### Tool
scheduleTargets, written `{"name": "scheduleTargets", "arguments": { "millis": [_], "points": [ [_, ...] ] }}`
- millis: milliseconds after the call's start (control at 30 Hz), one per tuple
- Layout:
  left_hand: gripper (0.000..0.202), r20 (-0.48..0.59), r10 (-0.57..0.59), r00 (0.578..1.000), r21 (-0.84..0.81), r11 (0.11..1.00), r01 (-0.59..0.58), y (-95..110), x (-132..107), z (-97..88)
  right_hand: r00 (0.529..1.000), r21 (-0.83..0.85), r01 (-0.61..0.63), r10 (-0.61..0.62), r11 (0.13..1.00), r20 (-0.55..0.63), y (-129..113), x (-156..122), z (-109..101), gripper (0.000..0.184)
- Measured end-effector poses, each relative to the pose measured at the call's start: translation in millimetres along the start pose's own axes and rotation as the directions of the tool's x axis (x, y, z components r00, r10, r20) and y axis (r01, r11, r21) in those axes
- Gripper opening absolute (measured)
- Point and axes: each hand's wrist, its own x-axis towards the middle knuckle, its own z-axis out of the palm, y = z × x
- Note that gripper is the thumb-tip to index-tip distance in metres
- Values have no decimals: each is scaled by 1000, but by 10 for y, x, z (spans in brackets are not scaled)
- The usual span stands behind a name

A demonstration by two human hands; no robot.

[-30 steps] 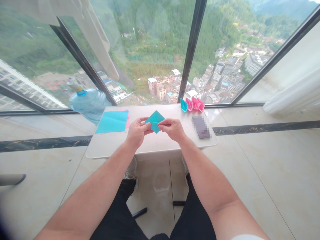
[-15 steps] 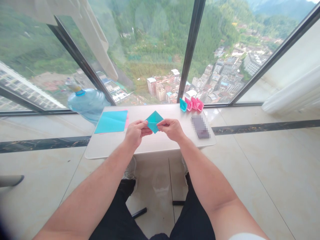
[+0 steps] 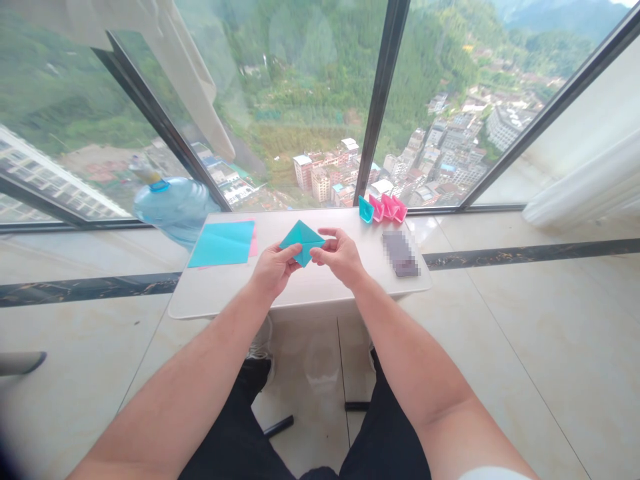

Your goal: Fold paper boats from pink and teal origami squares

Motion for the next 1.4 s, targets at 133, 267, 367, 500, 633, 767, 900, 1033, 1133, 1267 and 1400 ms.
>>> {"name": "scheduleTargets", "arguments": {
  "millis": [133, 267, 367, 500, 633, 767, 900, 1033, 1133, 1267, 1400],
  "points": [
    [36, 24, 30, 999, -41, 999, -29, -1, -12, 14, 999, 39, -38, 39, 998, -3, 18, -2, 4, 38],
    [33, 32, 45, 999, -71, 997, -42, -8, -19, 30, 999, 60, -42, 43, 997, -15, 34, -3, 3, 34],
    [33, 32, 41, 999, -51, 998, -39, -16, -23, 32, 999, 45, -36, 38, 998, -33, 32, -3, 5, 33],
    [33, 37, 46, 998, -42, 998, -45, -21, -26, 35, 998, 14, -33, 34, 999, -50, 22, -9, 19, 32],
    [33, -13, 69, 997, -39, 997, -70, -20, -24, 50, 999, -5, -34, 34, 999, -43, 24, -20, 42, 31],
    [28, -24, 90, 996, -10, 996, -90, -27, -20, 55, 998, -10, -42, 42, 999, -47, 34, -27, 60, 33],
    [24, -13, 127, 992, -29, 991, -127, -41, -19, 60, 998, 11, -34, 35, 999, -43, 41, -21, 75, 34],
    [22, -21, 165, 986, -42, 985, -166, -40, -20, 49, 998, 55, -52, 53, 997, -23, 40, -23, 80, 33],
    [26, 20, 135, 991, -2, 991, -135, -46, -26, 21, 999, -6, -36, 35, 999, -40, 51, -33, 71, 35],
    [29, -16, 121, 993, 58, 991, -120, -81, -33, 22, 993, -129, 24, -38, 991, -111, 77, -49, 94, 32],
    [26, -73, 116, 991, 6, 993, -116, -118, -16, 60, 985, -174, 40, -68, 984, -159, 95, -45, 153, 32]
  ]
}}
